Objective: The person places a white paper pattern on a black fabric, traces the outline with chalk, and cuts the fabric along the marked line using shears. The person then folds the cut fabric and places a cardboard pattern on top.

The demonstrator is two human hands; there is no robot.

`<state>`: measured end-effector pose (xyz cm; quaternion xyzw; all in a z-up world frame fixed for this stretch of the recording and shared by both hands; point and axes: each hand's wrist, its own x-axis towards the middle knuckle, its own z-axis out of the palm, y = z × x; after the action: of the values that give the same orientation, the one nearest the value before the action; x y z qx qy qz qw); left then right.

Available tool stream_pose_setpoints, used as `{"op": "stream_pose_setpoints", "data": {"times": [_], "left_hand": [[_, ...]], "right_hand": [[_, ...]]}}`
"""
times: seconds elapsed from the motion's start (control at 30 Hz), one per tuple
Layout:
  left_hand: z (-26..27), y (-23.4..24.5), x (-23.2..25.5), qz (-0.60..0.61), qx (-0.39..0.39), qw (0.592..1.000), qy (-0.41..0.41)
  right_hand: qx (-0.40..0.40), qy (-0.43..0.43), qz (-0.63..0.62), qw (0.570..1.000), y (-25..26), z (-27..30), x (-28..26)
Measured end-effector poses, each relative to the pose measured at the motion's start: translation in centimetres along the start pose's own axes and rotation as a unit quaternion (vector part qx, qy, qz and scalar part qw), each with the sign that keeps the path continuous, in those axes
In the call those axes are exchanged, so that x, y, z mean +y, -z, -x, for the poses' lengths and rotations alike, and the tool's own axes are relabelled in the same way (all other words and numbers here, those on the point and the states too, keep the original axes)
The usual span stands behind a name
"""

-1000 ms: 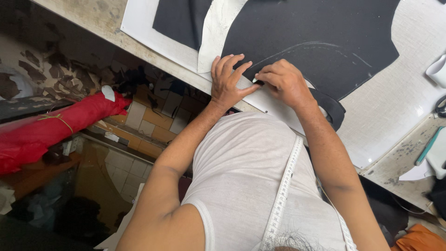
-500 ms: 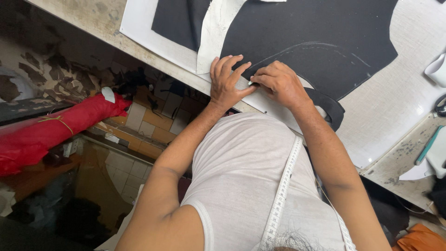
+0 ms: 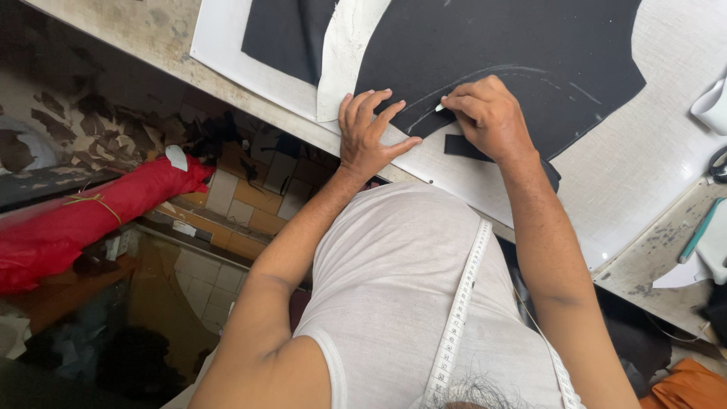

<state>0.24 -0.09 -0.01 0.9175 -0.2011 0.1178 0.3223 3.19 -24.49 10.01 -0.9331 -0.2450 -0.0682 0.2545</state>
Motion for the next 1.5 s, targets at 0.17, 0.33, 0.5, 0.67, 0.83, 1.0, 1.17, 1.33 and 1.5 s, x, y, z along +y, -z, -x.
{"op": "stream_pose_setpoints", "data": {"times": [0.17, 0.33, 0.5, 0.67, 0.83, 1.0, 1.17, 1.33, 1.5], "left_hand": [[-0.1, -0.1, 0.0, -0.002, 0.001, 1.0, -0.004], [0.0, -0.1, 0.0, 0.001, -0.003, 1.0, -0.002], [-0.1, -0.1, 0.0, 0.001, -0.009, 1.0, -0.006], [-0.1, -0.1, 0.0, -0.003, -0.014, 1.0, -0.003], [-0.2, -0.2, 0.1, -0.007, -0.017, 1.0, -0.004], [-0.1, -0.1, 0.1, -0.012, -0.013, 1.0, -0.007], [-0.1, -0.4, 0.1, -0.012, -0.015, 1.0, -0.009], [-0.1, -0.4, 0.1, -0.019, -0.003, 1.0, -0.018], [0.0, -0.7, 0.1, -0.019, 0.002, 1.0, -0.022]], "right_hand": [[0.033, -0.02, 0.022, 0.999, 0.9, 0.5, 1.8], [0.066, -0.045, 0.018, 0.997, 1.7, 1.3, 3.7], [0.1, -0.069, 0.02, 0.992, 2.5, 2.5, 5.2], [0.128, -0.089, 0.024, 0.987, 3.1, 3.7, 6.2], [0.144, -0.122, 0.035, 0.981, 3.7, 4.9, 6.9], [0.17, -0.142, 0.036, 0.975, 4.2, 5.6, 6.6], [0.177, -0.136, -0.005, 0.975, 3.8, 5.0, 5.6], [0.171, -0.13, 0.009, 0.977, 3.2, 3.5, 4.2], [0.172, -0.155, 0.005, 0.973, 3.3, 3.8, 4.6]]}}
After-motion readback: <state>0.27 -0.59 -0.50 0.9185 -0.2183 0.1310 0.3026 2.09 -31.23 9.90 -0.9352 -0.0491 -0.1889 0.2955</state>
